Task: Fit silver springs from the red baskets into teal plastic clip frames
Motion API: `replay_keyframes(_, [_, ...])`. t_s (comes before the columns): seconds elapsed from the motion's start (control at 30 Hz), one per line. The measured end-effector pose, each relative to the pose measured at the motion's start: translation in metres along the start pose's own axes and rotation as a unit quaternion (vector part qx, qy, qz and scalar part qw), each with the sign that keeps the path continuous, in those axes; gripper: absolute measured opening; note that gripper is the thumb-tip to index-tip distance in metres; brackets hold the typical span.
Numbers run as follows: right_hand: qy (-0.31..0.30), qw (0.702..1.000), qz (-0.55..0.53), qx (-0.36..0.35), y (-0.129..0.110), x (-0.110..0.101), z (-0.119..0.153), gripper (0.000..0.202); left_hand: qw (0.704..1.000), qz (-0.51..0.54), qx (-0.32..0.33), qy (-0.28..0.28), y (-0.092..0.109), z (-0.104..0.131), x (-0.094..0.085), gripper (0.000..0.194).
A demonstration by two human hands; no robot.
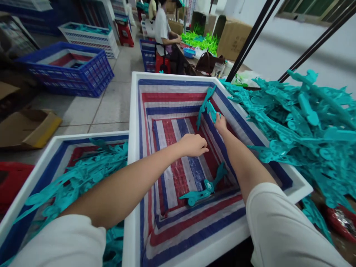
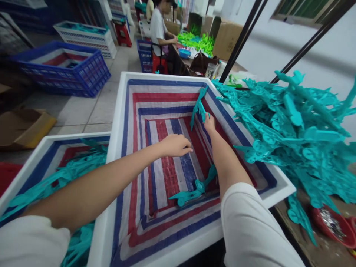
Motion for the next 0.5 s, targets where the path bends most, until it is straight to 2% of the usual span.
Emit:
replay_keyframes(0.1, [-0.071,0.997,0.011,-0.037,-0.005,-0.009,0.004,0.045,0.996,0.048,0.057,-0.053,0.008,0.001,0.004,0.032])
replay_keyframes(0.2, [-0.129,0.99,0.024,-0.058,-0.003,-0.023,0.01,0.04,0.981,0.104,0.115,-0.116,0.019,0.003,0.013,0.043])
replay_keyframes(0.27, [-0.183,0.979,0.042,-0.085,-0.004,-0.022,0.019,0.037,0.974,0.135,0.122,-0.138,0.023,0.004,0.019,0.05])
replay_keyframes(0.33, [-0.23,0.963,0.066,-0.122,-0.009,-0.009,0.033,0.039,0.97,0.15,0.115,-0.15,0.024,0.004,0.022,0.054])
replay_keyframes(0.4, [-0.226,0.959,0.081,-0.151,-0.018,0.009,0.048,0.045,0.971,0.145,0.108,-0.154,0.023,0.004,0.023,0.055])
replay_keyframes(0.5, [-0.158,0.974,0.081,-0.142,-0.036,0.037,0.067,0.048,0.974,0.122,0.101,-0.162,0.019,0.005,0.023,0.051])
Point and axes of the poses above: each hand's wrist, its own z-axis away from the middle knuckle, its own x-axis out of the palm, y = z × x, the point moved 5 cm from there along -z, towards the middle knuckle, and after that the axes turned 12 degrees about y, right-handed, at the moved point
